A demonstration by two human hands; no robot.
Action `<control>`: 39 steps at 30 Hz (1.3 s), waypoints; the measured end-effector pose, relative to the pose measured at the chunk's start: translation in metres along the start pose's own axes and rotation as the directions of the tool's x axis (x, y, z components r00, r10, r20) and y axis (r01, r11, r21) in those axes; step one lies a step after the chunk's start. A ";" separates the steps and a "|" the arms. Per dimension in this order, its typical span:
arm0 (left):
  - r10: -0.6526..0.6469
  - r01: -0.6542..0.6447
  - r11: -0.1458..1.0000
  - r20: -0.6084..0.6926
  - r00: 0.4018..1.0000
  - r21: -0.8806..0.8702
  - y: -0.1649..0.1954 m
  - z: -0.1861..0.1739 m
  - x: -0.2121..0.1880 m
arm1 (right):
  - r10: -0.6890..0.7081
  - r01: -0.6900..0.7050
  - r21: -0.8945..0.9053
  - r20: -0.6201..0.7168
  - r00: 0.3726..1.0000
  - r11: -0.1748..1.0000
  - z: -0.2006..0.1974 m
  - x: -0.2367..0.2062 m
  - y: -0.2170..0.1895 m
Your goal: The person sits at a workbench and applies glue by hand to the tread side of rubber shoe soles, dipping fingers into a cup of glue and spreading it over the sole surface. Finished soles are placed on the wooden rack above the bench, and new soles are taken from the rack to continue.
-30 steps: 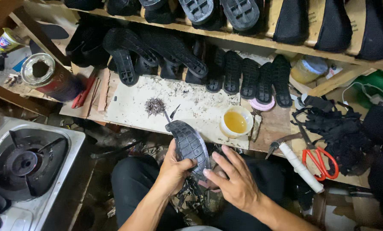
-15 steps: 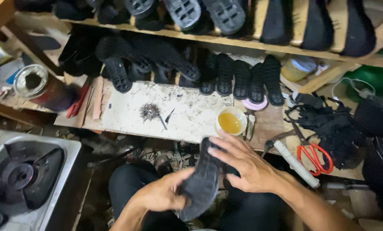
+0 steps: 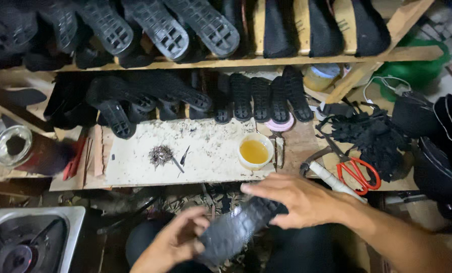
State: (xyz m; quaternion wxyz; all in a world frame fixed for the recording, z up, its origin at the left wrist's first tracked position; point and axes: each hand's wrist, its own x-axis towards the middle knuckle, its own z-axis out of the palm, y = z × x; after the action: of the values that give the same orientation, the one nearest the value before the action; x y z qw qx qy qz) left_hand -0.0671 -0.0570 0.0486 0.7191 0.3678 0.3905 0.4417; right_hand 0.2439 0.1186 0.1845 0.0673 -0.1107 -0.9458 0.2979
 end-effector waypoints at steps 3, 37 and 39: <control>0.163 -0.167 0.986 -0.387 0.908 0.024 -0.009 -0.031 0.000 | 0.158 -0.167 -0.020 -0.225 0.961 0.986 -0.017 -0.009 0.001; 0.265 -0.522 0.762 -0.551 0.792 -0.384 -0.061 -0.026 0.018 | 0.596 -0.318 0.508 -0.621 0.509 0.800 0.001 -0.049 0.099; 0.339 -0.499 0.785 -0.420 0.842 -0.367 -0.051 -0.001 0.030 | 0.488 -0.211 0.468 -0.617 0.617 0.858 0.019 -0.039 0.070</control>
State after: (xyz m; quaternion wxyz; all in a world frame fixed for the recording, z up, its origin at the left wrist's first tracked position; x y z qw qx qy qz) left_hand -0.0414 -0.0468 -0.0036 0.5911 0.1844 0.2960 0.7273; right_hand 0.2899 0.1543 0.1264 0.3888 -0.3891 -0.7326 0.4009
